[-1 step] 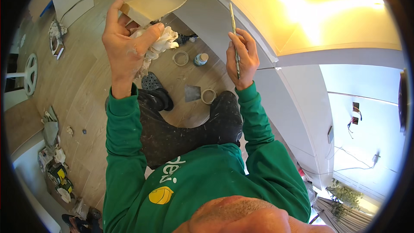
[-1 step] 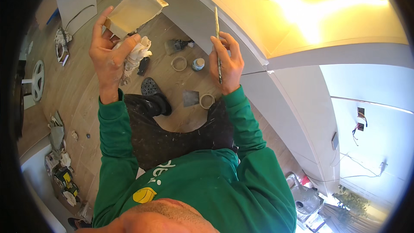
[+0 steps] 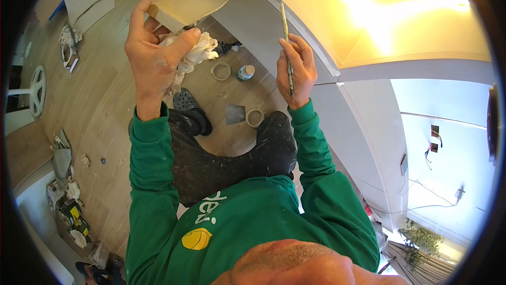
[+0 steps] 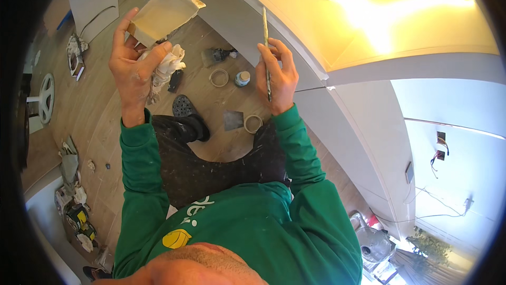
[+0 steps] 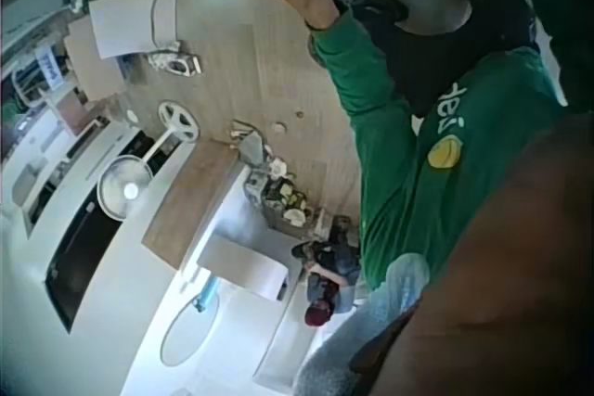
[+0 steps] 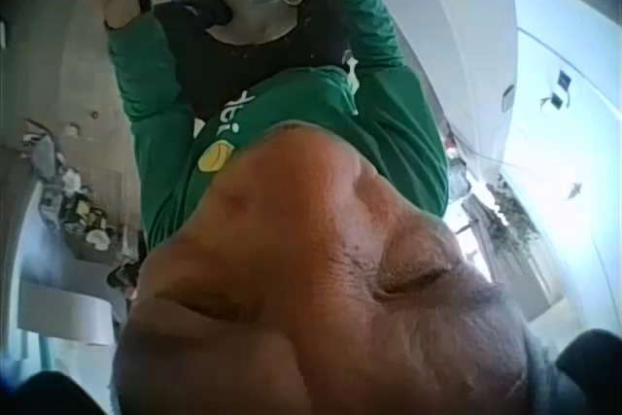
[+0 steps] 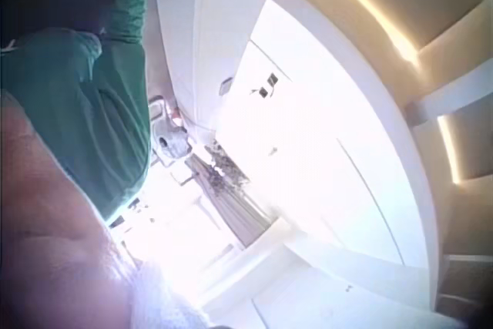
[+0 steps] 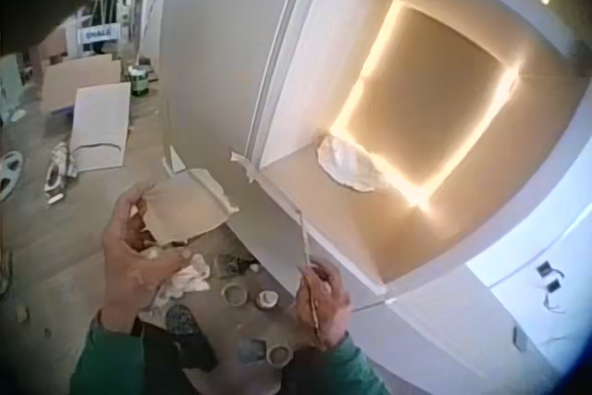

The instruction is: The person applies paint to the inner corners and edges of a built-in shelving unit using a brush, dipping it into a small container and using a cloth to wipe away excess paint from the surfaces.

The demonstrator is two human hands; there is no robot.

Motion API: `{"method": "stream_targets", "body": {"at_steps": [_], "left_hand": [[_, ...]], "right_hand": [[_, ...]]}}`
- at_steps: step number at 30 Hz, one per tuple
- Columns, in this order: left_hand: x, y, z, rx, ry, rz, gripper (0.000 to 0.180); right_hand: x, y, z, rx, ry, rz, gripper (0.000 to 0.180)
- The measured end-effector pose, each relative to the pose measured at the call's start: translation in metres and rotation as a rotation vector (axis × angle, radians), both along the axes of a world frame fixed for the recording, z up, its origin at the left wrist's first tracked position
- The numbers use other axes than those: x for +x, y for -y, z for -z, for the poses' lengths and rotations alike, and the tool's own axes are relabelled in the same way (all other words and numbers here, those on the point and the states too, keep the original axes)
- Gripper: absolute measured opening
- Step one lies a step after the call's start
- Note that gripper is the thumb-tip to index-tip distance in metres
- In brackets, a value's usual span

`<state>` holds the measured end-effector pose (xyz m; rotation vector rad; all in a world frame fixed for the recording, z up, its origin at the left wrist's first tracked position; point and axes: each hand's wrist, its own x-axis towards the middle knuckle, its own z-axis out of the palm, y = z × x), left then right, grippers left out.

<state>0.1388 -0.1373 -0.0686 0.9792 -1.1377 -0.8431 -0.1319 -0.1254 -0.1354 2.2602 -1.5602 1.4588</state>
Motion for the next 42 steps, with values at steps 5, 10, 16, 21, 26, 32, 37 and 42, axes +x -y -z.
{"method": "stream_targets", "body": {"at_steps": [5,10,16,21,26,32,37,42], "left_hand": [[0.0,-0.001,0.0,0.008,-0.007,-0.011,0.077],[0.0,-0.002,0.0,0.007,0.034,-0.005,0.076],[-0.001,-0.003,-0.001,0.011,0.03,0.003,0.076],[-0.001,-0.002,-0.001,0.012,0.035,0.002,0.076],[-0.002,-0.003,-0.003,0.007,0.031,-0.004,0.076],[-0.003,-0.002,-0.001,0.004,0.003,0.013,0.077],[-0.003,-0.002,-0.002,0.001,0.02,-0.011,0.077],[-0.002,-0.003,-0.002,0.011,0.028,-0.009,0.077]], "right_hand": [[-0.001,0.002,0.0,0.009,0.004,0.02,0.026],[-0.004,0.002,0.001,-0.048,0.007,0.027,0.036],[-0.009,-0.005,-0.002,-0.046,-0.01,0.051,0.035],[-0.015,-0.015,-0.002,-0.024,0.002,0.068,0.034],[-0.019,-0.032,-0.002,-0.004,0.005,0.089,0.035],[-0.003,-0.013,0.003,-0.016,0.002,-0.005,0.037],[0.002,0.008,0.004,-0.044,-0.001,-0.017,0.038],[-0.002,0.009,0.007,-0.052,0.028,0.014,0.039]]}}
